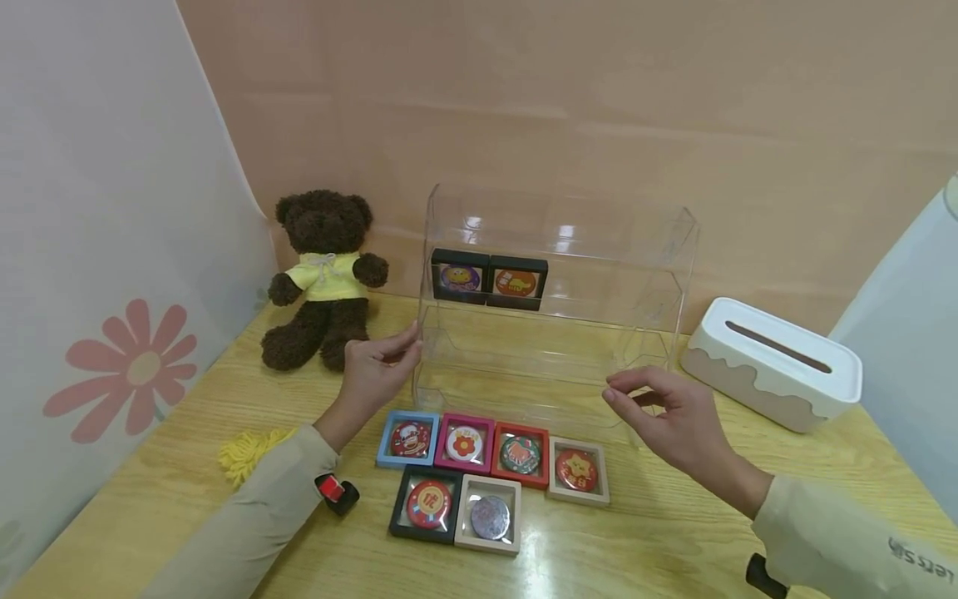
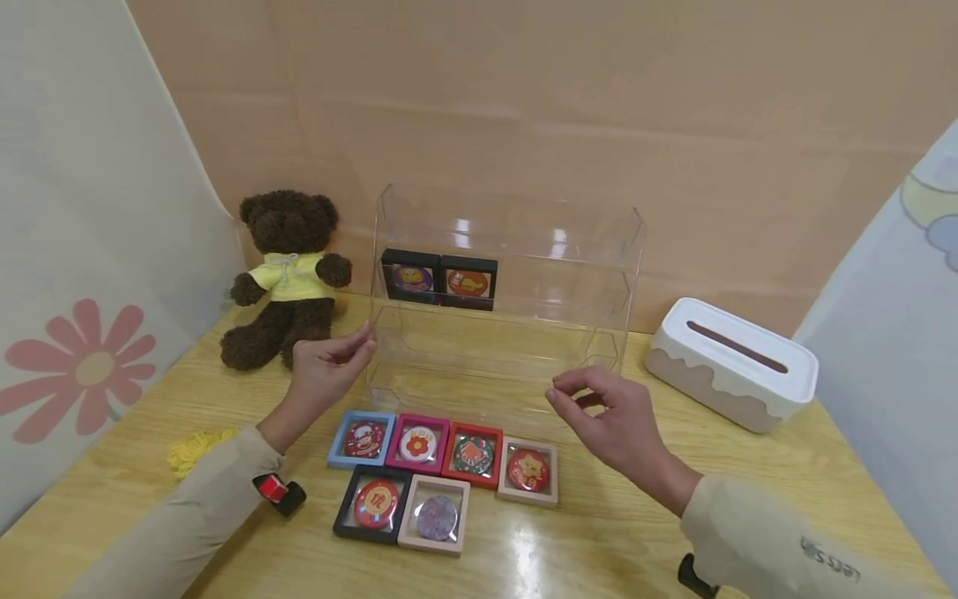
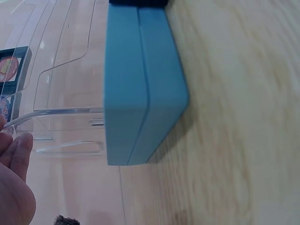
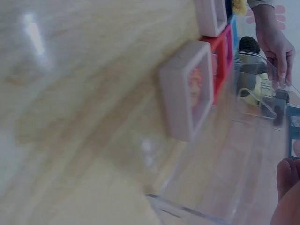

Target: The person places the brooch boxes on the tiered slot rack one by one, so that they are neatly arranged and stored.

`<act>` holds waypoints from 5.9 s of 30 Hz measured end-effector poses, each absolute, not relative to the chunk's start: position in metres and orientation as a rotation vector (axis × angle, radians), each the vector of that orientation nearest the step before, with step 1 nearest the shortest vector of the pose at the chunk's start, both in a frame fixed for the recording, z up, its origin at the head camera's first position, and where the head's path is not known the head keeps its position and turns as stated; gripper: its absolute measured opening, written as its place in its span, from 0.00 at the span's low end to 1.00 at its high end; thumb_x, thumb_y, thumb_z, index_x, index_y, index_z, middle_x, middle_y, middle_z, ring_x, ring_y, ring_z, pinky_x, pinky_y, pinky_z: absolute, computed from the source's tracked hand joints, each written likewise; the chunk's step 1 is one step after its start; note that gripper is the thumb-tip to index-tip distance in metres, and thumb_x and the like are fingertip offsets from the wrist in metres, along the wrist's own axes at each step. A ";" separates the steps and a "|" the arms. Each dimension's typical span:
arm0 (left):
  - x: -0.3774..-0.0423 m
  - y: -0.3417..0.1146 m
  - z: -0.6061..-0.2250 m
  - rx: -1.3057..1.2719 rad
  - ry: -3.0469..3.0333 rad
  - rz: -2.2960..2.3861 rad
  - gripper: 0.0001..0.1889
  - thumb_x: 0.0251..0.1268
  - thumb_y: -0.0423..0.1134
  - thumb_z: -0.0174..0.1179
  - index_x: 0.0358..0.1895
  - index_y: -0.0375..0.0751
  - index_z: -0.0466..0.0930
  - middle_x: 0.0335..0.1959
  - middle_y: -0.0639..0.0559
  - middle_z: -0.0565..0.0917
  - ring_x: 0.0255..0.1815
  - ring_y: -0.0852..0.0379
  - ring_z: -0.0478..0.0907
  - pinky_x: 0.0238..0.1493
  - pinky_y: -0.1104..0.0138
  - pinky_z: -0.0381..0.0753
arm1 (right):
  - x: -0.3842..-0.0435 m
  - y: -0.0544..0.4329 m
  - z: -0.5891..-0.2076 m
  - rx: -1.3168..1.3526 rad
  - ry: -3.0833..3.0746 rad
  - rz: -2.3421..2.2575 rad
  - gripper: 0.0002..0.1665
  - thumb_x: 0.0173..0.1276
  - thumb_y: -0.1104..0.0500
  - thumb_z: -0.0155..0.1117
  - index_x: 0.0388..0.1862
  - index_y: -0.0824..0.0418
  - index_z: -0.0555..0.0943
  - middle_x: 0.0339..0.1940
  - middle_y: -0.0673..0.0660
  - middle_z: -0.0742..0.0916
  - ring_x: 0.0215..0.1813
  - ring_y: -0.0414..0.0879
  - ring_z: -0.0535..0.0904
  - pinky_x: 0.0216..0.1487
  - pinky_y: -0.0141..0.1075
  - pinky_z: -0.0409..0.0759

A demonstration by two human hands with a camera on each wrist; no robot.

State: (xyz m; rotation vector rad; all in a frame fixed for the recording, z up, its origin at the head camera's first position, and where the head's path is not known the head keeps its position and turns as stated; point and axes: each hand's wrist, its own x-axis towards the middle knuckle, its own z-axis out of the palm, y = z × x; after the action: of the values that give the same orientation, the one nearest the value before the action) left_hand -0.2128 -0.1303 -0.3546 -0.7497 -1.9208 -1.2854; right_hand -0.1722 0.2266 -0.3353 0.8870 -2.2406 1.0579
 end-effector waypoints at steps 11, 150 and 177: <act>-0.213 -0.131 -0.356 -0.745 -1.918 -1.306 0.12 0.50 0.14 0.62 0.41 0.17 0.80 0.32 0.30 0.82 0.27 0.43 0.84 0.29 0.71 0.82 | -0.152 0.240 -0.371 0.807 -2.492 1.100 0.11 0.55 0.69 0.72 0.37 0.60 0.84 0.34 0.52 0.87 0.32 0.40 0.83 0.30 0.31 0.82; -0.206 -0.131 -0.361 -0.729 -1.948 -1.317 0.12 0.51 0.15 0.62 0.41 0.17 0.80 0.31 0.30 0.82 0.25 0.41 0.83 0.27 0.69 0.82 | -0.186 0.238 -0.319 0.538 -2.140 1.399 0.03 0.59 0.75 0.65 0.33 0.75 0.82 0.33 0.55 0.87 0.34 0.37 0.84 0.34 0.28 0.81; -0.206 -0.131 -0.361 -0.724 -1.969 -1.299 0.12 0.52 0.15 0.62 0.42 0.18 0.80 0.31 0.31 0.82 0.25 0.43 0.83 0.26 0.68 0.82 | -0.232 0.216 -0.277 0.442 -1.952 1.434 0.06 0.61 0.71 0.66 0.34 0.77 0.82 0.33 0.54 0.87 0.34 0.39 0.84 0.35 0.28 0.82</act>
State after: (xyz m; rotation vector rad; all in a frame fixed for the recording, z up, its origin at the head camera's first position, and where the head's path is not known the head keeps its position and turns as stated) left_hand -0.2055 -0.1314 -0.3613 -0.7237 -1.9686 -1.2993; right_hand -0.2321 0.2160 -0.2767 0.4416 -1.9522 1.4339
